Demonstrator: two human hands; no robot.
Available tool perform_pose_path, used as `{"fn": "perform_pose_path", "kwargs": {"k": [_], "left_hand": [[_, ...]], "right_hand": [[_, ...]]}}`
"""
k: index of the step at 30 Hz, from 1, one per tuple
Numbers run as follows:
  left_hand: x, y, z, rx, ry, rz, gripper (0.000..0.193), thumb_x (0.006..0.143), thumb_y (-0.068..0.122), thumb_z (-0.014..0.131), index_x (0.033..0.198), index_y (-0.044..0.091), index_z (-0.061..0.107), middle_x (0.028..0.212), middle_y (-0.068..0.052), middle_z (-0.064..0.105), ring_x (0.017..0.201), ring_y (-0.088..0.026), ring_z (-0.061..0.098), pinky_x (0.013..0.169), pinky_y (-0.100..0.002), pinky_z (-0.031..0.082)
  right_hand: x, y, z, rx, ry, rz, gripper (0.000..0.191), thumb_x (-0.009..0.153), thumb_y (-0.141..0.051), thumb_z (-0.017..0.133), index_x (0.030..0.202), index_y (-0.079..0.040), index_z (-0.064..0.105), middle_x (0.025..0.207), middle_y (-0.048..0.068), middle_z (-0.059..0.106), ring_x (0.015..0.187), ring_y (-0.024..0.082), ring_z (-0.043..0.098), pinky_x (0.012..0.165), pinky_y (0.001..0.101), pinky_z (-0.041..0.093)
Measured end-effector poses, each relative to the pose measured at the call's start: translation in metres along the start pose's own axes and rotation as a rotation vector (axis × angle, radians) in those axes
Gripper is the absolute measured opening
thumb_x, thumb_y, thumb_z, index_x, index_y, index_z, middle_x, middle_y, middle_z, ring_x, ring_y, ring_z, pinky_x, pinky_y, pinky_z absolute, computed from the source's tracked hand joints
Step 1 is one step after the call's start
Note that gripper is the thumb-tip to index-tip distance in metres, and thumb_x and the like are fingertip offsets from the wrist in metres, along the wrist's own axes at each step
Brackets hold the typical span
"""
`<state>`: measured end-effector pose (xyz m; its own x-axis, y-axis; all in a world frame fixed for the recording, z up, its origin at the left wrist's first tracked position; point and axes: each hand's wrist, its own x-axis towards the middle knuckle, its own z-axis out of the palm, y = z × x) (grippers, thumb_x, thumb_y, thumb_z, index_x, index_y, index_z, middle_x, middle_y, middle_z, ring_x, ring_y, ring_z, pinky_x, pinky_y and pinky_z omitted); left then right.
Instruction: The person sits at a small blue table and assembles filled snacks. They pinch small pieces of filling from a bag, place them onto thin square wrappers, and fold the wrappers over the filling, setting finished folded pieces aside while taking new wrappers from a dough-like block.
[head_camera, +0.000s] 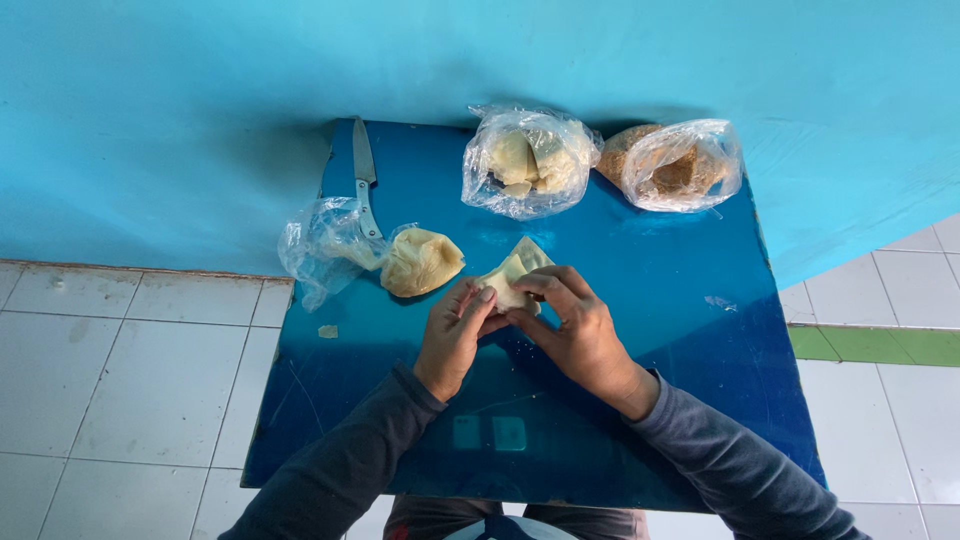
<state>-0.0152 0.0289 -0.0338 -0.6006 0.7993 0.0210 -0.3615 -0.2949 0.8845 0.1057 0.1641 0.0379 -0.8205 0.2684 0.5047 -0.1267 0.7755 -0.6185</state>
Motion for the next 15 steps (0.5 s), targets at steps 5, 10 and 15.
{"fn": "perform_pose_path", "kwargs": {"k": [5, 10, 15], "left_hand": [[0.000, -0.001, -0.002, 0.054, -0.041, 0.051, 0.024, 0.103, 0.017, 0.063, 0.119, -0.001, 0.060, 0.114, -0.011, 0.070, 0.103, -0.015, 0.069, 0.091, -0.033, 0.061], [0.001, -0.002, -0.003, 0.132, -0.056, 0.083, 0.024, 0.101, 0.016, 0.064, 0.118, 0.000, 0.059, 0.112, -0.010, 0.070, 0.103, -0.013, 0.071, 0.091, -0.030, 0.062], [0.001, -0.002, -0.003, 0.181, -0.019, 0.108, 0.022, 0.101, 0.015, 0.066, 0.116, -0.001, 0.060, 0.109, -0.009, 0.069, 0.098, -0.011, 0.070, 0.083, -0.027, 0.062]], "right_hand": [[-0.001, 0.009, -0.003, 0.114, -0.046, 0.130, 0.039, 0.081, -0.010, 0.087, 0.115, -0.005, 0.069, 0.114, 0.009, 0.070, 0.100, 0.020, 0.074, 0.079, 0.0317, 0.063], [-0.001, 0.014, -0.004, 0.437, -0.107, 0.193, 0.033, 0.089, -0.003, 0.077, 0.121, 0.000, 0.067, 0.119, 0.010, 0.066, 0.109, 0.019, 0.073, 0.091, 0.0321, 0.059], [-0.002, 0.021, -0.006, 0.562, -0.163, 0.227, 0.031, 0.092, -0.003, 0.073, 0.122, 0.002, 0.066, 0.123, 0.011, 0.066, 0.114, 0.021, 0.072, 0.097, 0.0333, 0.057]]}}
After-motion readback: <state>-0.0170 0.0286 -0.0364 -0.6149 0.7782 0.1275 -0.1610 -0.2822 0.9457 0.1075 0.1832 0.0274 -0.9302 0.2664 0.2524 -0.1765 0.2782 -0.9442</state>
